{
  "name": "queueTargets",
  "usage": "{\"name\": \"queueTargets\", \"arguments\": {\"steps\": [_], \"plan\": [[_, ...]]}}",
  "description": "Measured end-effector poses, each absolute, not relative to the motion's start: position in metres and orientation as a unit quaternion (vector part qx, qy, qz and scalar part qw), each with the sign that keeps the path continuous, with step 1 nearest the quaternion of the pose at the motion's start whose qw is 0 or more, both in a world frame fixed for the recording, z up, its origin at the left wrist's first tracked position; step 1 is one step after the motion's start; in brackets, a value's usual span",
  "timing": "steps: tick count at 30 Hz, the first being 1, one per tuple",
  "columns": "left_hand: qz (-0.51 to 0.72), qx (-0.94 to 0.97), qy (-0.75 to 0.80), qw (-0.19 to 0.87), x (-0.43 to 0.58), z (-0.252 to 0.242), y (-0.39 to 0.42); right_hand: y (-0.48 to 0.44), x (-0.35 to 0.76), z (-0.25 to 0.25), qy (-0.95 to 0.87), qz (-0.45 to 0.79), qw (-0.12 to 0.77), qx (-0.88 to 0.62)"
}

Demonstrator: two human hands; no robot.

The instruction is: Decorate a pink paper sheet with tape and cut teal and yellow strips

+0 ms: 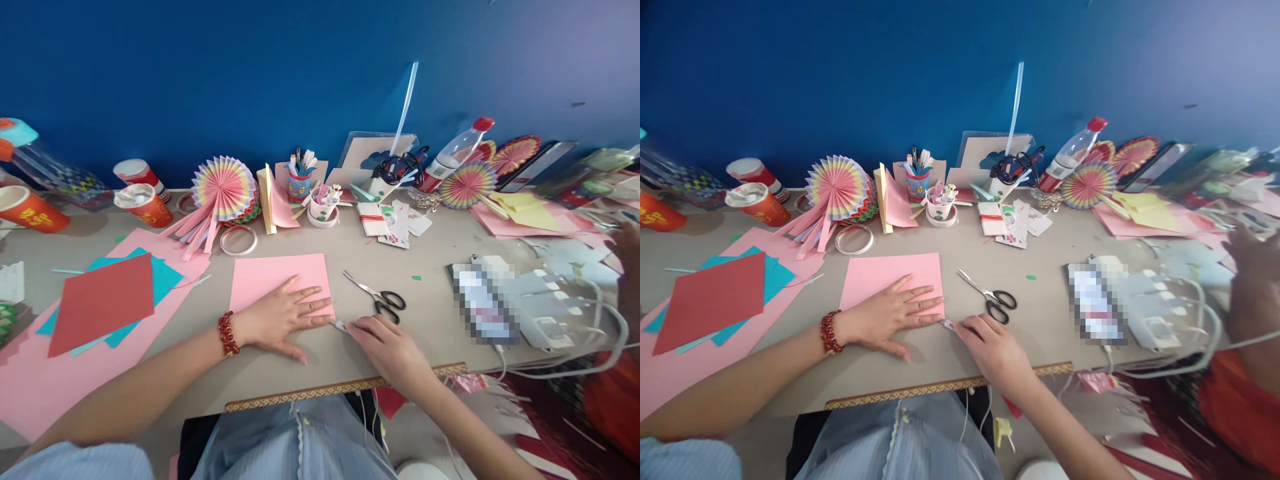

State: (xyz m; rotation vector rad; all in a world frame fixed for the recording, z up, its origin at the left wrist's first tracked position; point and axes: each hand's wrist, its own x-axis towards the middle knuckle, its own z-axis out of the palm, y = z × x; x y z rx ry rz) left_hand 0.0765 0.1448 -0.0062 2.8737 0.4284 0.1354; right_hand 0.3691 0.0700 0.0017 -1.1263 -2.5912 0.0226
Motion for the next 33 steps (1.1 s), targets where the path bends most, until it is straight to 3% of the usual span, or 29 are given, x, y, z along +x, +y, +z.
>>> {"name": "queueTargets", "arguments": {"steps": [10, 18, 33], "plan": [[0.081, 0.966, 0.187, 0.160, 0.070, -0.002, 0.149, 0.068, 0.360, 0.005, -0.902, 0.033, 0.162, -0.398], [0.046, 0.972, 0.212, 0.088, 0.050, -0.003, 0.152, 0.067, 0.358, 0.007, -0.902, 0.023, 0.157, -0.401], [0.054, 0.975, 0.200, 0.084, 0.047, -0.009, 0.150, 0.069, 0.356, 0.013, -0.909, 0.022, 0.120, -0.398]]}}
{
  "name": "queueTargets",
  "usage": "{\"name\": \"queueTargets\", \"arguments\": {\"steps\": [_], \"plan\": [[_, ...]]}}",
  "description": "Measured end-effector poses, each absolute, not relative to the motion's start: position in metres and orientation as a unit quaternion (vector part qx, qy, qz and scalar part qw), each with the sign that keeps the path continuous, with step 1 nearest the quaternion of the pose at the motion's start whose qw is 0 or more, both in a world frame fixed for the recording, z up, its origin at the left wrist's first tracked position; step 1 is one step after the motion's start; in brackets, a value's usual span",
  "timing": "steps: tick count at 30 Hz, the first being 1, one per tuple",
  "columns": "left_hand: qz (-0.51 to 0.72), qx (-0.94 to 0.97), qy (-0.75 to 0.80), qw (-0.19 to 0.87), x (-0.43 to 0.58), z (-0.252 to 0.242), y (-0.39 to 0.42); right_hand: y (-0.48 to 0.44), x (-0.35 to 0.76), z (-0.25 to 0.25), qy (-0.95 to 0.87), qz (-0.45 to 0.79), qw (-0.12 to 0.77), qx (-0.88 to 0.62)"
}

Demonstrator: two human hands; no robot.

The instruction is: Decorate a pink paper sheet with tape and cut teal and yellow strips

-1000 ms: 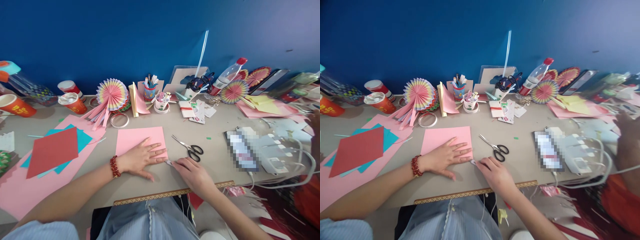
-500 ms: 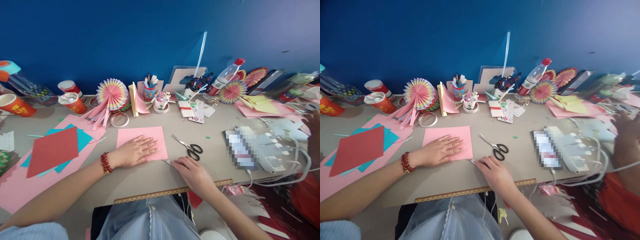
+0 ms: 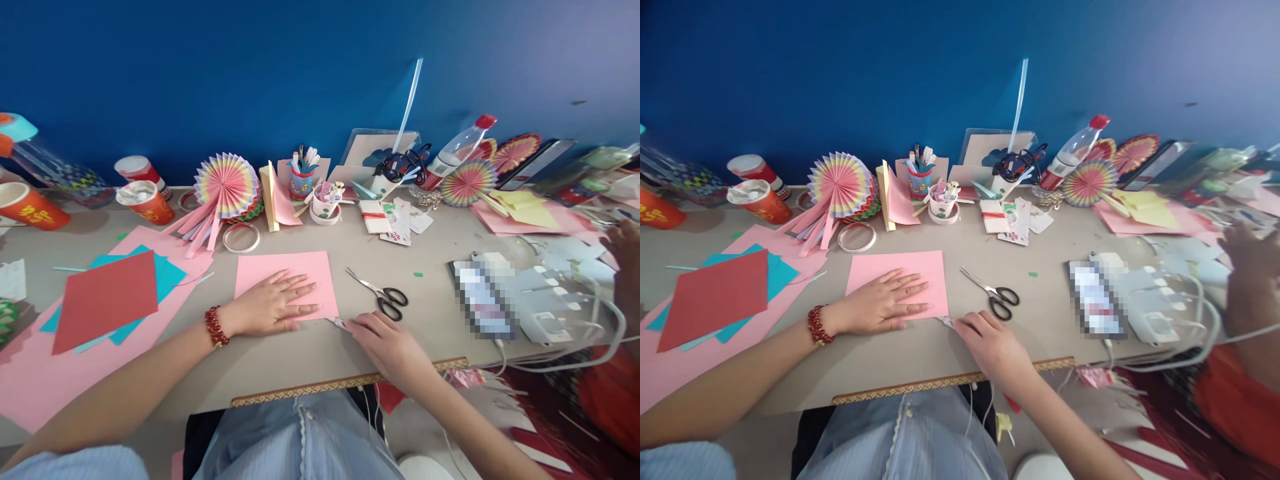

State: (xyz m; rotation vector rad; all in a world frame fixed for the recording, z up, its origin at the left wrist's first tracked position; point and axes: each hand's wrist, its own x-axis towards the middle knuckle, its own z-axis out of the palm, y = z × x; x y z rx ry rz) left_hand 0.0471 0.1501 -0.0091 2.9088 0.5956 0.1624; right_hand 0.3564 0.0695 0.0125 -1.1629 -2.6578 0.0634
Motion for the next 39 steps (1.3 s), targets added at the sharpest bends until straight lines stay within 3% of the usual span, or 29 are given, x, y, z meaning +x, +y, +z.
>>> {"name": "queueTargets", "arguments": {"steps": [15, 25, 33, 39], "plan": [[0.035, 0.977, 0.191, 0.085, 0.047, -0.008, 0.151, 0.064, 0.356, 0.003, -0.906, -0.013, 0.106, -0.410], [0.055, 0.965, 0.219, 0.137, 0.046, -0.005, 0.152, 0.087, 0.360, 0.036, -0.918, 0.014, 0.109, -0.381], [0.062, 0.948, 0.227, 0.213, 0.046, 0.003, 0.157, 0.125, 0.362, 0.064, -0.925, 0.100, 0.018, -0.365], [0.043, 0.944, 0.234, 0.227, 0.046, 0.006, 0.159, 0.152, 0.358, 0.083, -0.937, 0.093, -0.032, -0.336]]}}
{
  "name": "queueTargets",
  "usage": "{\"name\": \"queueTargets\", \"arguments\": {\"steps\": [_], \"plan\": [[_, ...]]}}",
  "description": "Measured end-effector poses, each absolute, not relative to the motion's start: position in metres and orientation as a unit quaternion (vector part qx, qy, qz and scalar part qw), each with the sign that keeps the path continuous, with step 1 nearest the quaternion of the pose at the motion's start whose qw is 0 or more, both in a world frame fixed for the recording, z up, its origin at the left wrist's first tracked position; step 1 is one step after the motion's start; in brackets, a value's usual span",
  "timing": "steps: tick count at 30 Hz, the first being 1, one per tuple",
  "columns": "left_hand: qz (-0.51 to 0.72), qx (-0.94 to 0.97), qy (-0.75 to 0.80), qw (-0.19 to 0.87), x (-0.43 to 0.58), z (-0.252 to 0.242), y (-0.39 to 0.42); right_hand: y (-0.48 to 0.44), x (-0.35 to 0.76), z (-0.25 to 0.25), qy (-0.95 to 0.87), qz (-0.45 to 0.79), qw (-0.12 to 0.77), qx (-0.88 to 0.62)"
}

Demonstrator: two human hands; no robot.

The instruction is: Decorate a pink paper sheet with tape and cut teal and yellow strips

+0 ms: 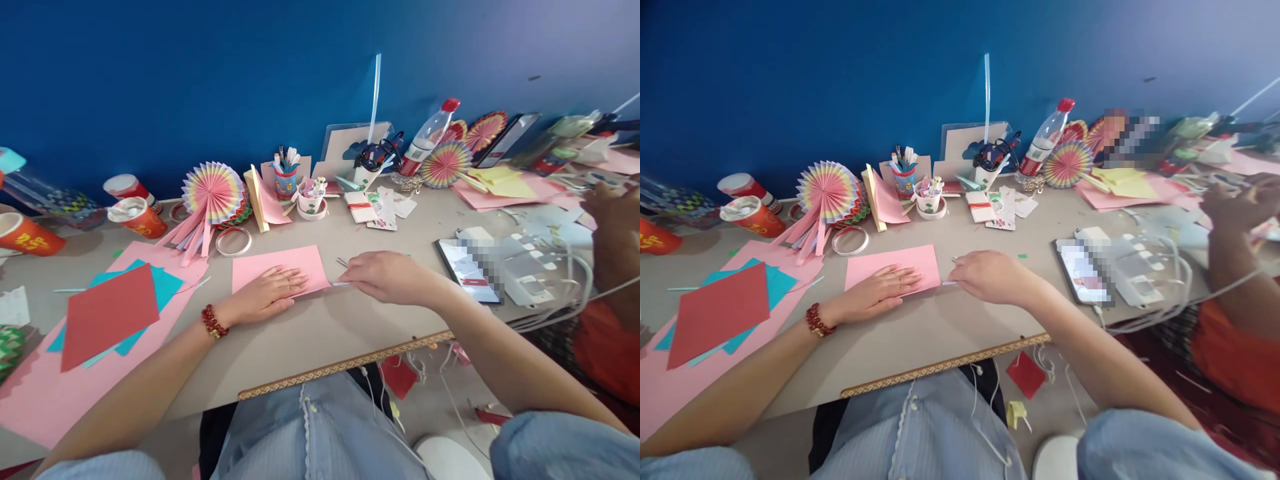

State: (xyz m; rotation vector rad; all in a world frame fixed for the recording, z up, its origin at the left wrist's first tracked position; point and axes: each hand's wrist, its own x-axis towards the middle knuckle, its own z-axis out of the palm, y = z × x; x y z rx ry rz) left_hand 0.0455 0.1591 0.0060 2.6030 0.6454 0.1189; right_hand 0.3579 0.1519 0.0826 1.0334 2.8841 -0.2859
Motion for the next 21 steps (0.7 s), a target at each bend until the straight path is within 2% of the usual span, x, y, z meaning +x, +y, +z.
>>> {"name": "queueTargets", "arguments": {"steps": [11, 21], "plan": [[0.038, 0.967, 0.201, 0.154, 0.046, -0.002, 0.156, 0.139, 0.348, 0.082, 0.951, -0.044, 0.036, 0.305], [0.033, 0.974, 0.191, 0.113, 0.046, -0.005, 0.155, 0.127, 0.361, 0.078, 0.944, -0.066, 0.016, 0.322]]}}
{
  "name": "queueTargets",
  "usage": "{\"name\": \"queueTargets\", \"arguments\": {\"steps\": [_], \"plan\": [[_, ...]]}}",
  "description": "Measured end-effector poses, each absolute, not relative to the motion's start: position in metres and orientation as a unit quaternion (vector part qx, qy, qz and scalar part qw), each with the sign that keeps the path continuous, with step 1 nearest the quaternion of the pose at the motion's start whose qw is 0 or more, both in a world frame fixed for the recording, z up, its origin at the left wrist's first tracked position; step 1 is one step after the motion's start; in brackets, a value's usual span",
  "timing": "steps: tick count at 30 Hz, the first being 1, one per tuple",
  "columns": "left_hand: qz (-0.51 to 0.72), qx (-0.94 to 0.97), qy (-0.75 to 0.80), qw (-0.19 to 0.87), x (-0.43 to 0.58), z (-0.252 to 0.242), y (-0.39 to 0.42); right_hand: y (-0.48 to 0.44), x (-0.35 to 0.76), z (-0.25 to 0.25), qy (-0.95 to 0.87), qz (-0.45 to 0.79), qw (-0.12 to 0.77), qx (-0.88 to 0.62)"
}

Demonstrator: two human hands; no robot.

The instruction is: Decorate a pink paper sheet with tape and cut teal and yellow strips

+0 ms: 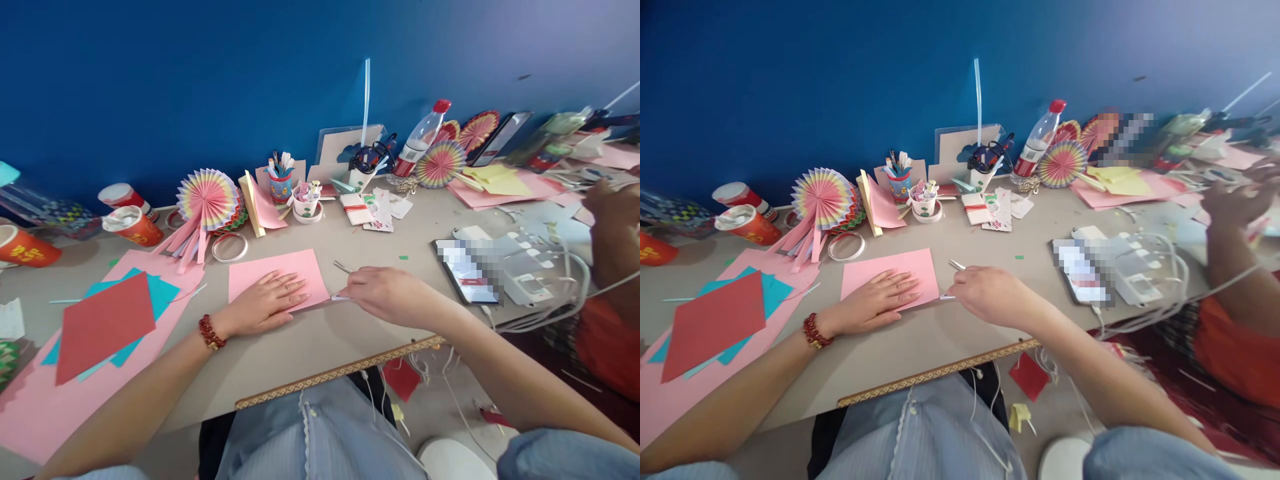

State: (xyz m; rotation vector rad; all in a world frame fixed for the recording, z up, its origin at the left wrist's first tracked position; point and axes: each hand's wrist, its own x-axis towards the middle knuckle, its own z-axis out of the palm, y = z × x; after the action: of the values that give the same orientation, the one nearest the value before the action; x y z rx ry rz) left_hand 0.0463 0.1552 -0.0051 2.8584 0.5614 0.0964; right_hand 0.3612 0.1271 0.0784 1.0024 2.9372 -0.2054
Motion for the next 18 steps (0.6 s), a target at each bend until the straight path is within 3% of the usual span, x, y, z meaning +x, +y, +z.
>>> {"name": "queueTargets", "arguments": {"steps": [12, 18], "plan": [[0.013, 0.979, 0.184, 0.090, 0.050, -0.002, 0.150, 0.082, 0.376, 0.013, 0.925, -0.018, -0.071, 0.374], [0.017, 0.974, 0.193, 0.116, 0.051, 0.000, 0.150, 0.069, 0.378, 0.006, 0.917, -0.012, -0.076, 0.391]]}}
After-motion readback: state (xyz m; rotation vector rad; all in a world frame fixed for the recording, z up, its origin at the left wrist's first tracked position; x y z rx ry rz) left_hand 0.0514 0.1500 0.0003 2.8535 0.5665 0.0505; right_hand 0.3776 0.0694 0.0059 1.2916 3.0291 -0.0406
